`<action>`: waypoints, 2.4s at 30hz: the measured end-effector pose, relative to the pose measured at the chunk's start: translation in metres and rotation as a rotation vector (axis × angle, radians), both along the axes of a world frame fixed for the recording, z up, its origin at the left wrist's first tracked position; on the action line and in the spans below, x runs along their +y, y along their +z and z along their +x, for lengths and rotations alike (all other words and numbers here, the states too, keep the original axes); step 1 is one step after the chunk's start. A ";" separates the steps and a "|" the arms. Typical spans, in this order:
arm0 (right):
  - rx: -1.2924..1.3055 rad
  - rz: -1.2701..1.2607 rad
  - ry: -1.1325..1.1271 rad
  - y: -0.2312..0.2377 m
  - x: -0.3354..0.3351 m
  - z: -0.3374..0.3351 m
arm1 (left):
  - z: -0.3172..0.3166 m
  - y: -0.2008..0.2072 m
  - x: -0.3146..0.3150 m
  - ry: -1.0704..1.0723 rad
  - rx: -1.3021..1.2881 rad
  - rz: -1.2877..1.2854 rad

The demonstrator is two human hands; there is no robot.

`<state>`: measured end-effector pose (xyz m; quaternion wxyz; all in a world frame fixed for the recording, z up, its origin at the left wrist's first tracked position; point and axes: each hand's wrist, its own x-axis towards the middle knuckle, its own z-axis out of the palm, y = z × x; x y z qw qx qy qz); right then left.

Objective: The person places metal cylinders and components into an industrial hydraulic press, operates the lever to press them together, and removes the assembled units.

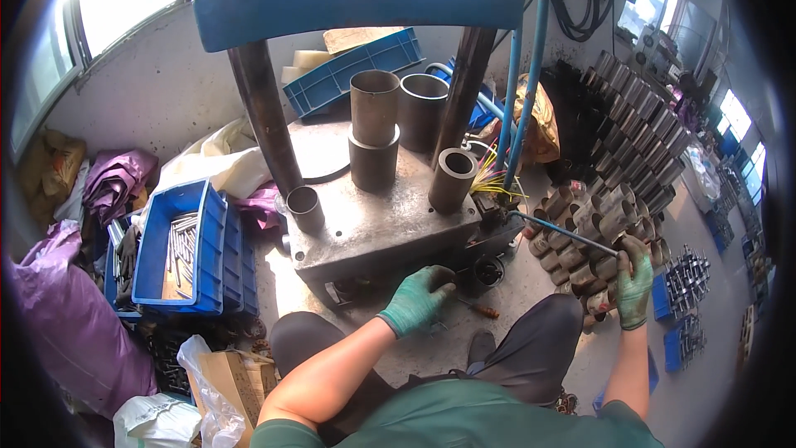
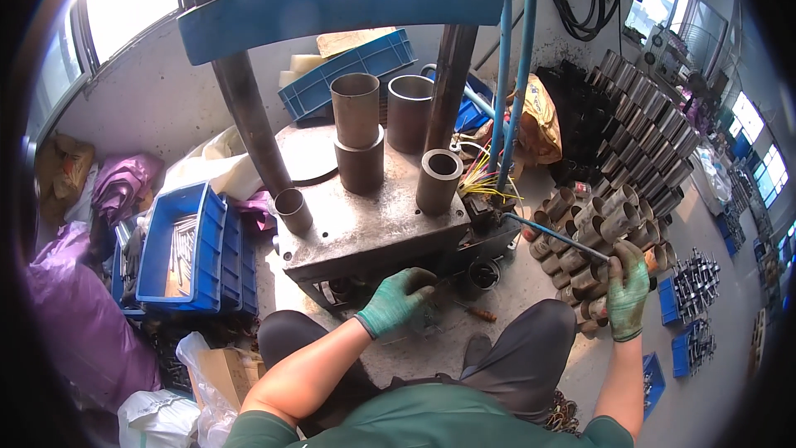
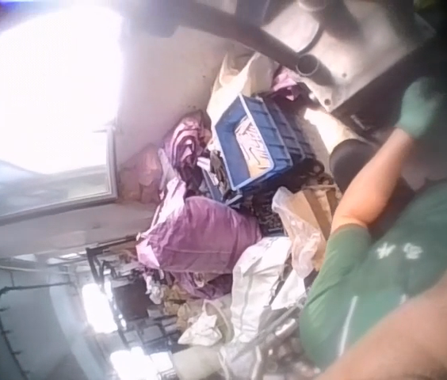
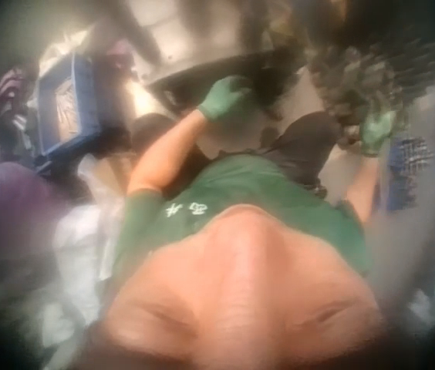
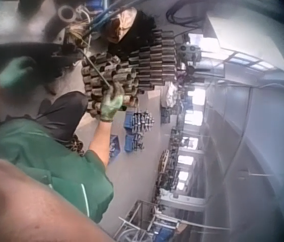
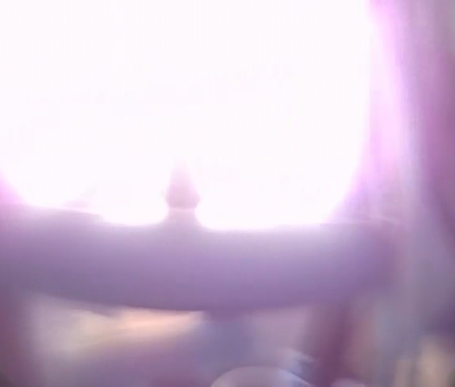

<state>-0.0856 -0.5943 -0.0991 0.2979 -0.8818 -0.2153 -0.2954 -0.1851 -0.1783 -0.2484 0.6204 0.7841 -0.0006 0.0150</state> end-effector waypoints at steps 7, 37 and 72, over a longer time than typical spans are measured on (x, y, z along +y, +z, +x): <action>-0.236 0.676 0.200 -0.045 0.057 0.101 | 0.015 -0.026 0.009 0.237 0.041 -0.015; -0.381 0.811 -0.006 0.032 0.136 0.175 | 0.104 0.019 -0.002 0.472 -0.359 -0.622; -0.064 0.694 -0.037 0.065 0.105 0.137 | 0.223 0.251 0.202 0.940 -0.588 0.107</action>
